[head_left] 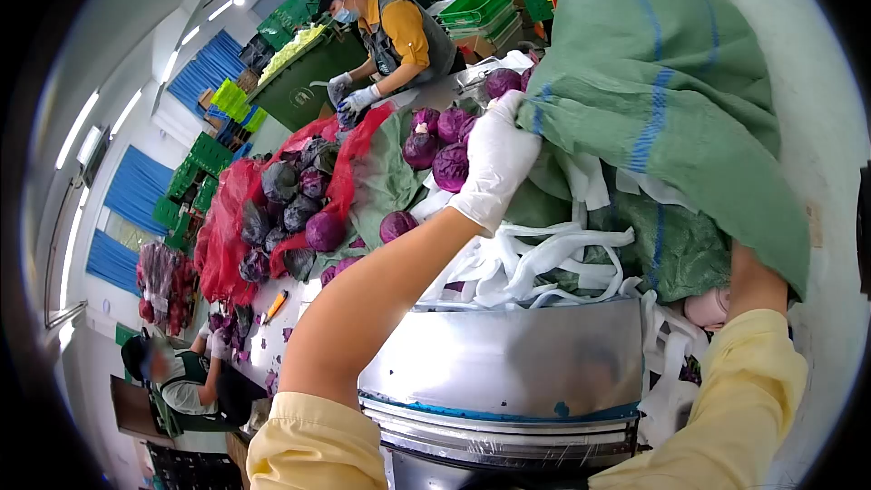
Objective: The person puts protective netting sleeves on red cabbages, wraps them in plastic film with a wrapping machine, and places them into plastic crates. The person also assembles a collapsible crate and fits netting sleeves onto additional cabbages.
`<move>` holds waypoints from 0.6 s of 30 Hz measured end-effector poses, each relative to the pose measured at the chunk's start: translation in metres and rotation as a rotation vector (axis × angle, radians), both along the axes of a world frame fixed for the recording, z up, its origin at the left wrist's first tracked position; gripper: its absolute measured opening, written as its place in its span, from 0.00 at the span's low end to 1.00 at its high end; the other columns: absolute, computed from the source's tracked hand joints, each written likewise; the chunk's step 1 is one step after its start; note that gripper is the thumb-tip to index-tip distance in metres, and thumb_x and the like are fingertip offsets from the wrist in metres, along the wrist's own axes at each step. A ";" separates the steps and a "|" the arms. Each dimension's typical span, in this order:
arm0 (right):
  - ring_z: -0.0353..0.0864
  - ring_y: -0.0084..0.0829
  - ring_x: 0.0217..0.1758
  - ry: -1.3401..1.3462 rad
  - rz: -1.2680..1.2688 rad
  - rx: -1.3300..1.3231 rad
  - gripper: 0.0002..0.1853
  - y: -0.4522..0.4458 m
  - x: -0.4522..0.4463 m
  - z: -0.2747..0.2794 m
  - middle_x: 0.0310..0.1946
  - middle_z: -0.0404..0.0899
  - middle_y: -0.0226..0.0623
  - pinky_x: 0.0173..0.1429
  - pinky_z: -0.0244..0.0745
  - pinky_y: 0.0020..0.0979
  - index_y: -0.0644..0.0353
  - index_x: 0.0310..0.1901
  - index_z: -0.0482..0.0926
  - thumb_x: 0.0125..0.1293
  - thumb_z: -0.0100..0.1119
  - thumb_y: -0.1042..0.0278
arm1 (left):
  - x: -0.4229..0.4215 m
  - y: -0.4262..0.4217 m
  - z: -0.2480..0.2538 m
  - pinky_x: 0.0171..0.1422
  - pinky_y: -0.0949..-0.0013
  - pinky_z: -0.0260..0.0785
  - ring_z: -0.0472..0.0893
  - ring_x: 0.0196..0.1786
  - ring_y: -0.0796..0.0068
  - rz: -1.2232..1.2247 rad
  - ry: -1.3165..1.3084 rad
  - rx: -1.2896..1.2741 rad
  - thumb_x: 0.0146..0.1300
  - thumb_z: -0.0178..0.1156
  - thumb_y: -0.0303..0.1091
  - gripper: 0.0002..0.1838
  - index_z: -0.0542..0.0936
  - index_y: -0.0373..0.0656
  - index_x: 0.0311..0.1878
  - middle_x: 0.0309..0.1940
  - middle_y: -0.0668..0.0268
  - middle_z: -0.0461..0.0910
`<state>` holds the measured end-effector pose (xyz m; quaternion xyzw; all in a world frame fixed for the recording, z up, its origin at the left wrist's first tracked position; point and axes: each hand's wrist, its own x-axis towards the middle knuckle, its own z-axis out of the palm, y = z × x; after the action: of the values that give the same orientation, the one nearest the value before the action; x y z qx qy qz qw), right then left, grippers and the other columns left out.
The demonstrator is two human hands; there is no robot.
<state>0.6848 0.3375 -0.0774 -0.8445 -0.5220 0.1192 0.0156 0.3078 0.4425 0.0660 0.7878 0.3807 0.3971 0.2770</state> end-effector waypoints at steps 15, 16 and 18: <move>0.81 0.37 0.46 0.176 0.040 0.049 0.19 -0.010 -0.037 0.022 0.47 0.79 0.45 0.48 0.77 0.35 0.61 0.57 0.74 0.70 0.44 0.61 | -0.054 -0.129 0.028 0.54 0.54 0.72 0.80 0.44 0.54 -0.814 0.480 0.379 0.48 0.68 0.35 0.17 0.82 0.44 0.43 0.38 0.64 0.78; 0.81 0.37 0.45 0.232 0.054 0.062 0.19 -0.009 -0.051 0.029 0.47 0.79 0.45 0.47 0.77 0.35 0.61 0.57 0.74 0.70 0.44 0.61 | -0.058 -0.135 0.000 0.52 0.57 0.72 0.79 0.46 0.58 -0.939 0.524 0.678 0.49 0.69 0.37 0.22 0.79 0.46 0.49 0.43 0.63 0.76; 0.82 0.36 0.45 0.377 0.070 0.083 0.19 -0.011 -0.079 0.045 0.46 0.80 0.45 0.47 0.77 0.35 0.61 0.57 0.74 0.71 0.44 0.61 | -0.059 -0.135 -0.027 0.51 0.60 0.72 0.78 0.47 0.61 -1.051 0.557 0.992 0.49 0.69 0.39 0.27 0.77 0.47 0.55 0.48 0.62 0.74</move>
<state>0.6058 0.3263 -0.0323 -0.7872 -0.5431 0.2542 0.1440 0.2491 0.3074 0.0386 0.9678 -0.2099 0.1248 -0.0619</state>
